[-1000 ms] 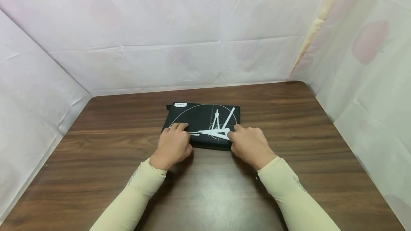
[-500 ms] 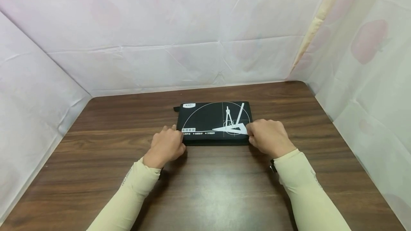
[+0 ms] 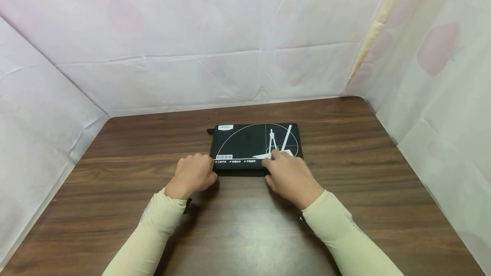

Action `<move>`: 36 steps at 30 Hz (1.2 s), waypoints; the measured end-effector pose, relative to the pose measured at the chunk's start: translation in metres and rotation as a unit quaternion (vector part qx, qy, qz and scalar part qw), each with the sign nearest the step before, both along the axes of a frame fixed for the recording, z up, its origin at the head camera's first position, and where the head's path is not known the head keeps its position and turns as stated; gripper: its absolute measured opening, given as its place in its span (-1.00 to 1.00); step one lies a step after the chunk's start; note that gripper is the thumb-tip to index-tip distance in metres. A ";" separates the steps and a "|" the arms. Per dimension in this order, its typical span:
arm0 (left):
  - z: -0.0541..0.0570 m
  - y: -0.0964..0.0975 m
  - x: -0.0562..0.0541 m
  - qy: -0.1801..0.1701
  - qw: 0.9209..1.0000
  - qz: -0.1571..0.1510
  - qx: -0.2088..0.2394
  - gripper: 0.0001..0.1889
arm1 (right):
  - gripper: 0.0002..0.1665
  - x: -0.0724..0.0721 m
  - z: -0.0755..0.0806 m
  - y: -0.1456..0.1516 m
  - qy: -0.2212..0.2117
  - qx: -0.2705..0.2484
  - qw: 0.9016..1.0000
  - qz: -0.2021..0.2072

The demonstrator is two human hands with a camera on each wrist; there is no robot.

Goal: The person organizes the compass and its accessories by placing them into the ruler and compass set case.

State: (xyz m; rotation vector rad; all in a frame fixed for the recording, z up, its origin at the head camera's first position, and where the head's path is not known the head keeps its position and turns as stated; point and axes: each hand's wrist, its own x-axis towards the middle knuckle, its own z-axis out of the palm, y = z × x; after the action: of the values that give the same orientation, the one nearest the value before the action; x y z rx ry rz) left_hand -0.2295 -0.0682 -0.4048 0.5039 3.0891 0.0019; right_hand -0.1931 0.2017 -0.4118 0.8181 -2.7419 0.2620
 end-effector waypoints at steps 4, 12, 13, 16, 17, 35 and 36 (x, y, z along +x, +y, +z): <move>0.003 0.000 0.003 -0.015 1.000 -0.025 0.002 -0.81 | -0.69 0.001 -0.011 -0.010 0.017 -0.009 1.000 -0.002; -0.002 -0.011 -0.002 -0.036 0.998 -0.044 0.006 -0.72 | -0.82 -0.005 -0.022 -0.011 0.062 -0.037 0.997 -0.025; -0.003 -0.013 -0.004 -0.037 0.998 -0.044 0.010 -0.73 | -0.81 -0.006 -0.022 -0.011 0.067 -0.039 0.997 -0.022; -0.006 -0.018 -0.009 -0.046 0.998 -0.038 0.022 -0.75 | -0.84 -0.007 -0.025 -0.012 0.065 -0.038 0.997 0.002; -0.006 -0.020 -0.010 -0.052 0.998 -0.035 0.027 -0.74 | -0.87 -0.007 -0.026 -0.013 0.063 -0.034 0.997 0.012; -0.003 -0.043 -0.020 -0.045 0.992 -0.113 0.027 -0.71 | -0.88 0.001 -0.015 -0.014 0.019 0.025 0.998 0.046; -0.003 -0.043 -0.021 -0.041 0.993 -0.109 0.028 -0.70 | -0.87 0.002 -0.015 -0.014 0.018 0.026 0.998 0.045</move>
State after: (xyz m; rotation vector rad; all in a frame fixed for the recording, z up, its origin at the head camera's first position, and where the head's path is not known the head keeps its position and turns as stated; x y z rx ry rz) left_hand -0.2502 -0.1115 -0.4081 0.8176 2.9444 0.1045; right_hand -0.1916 0.1878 -0.4270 0.9524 -2.6933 0.1918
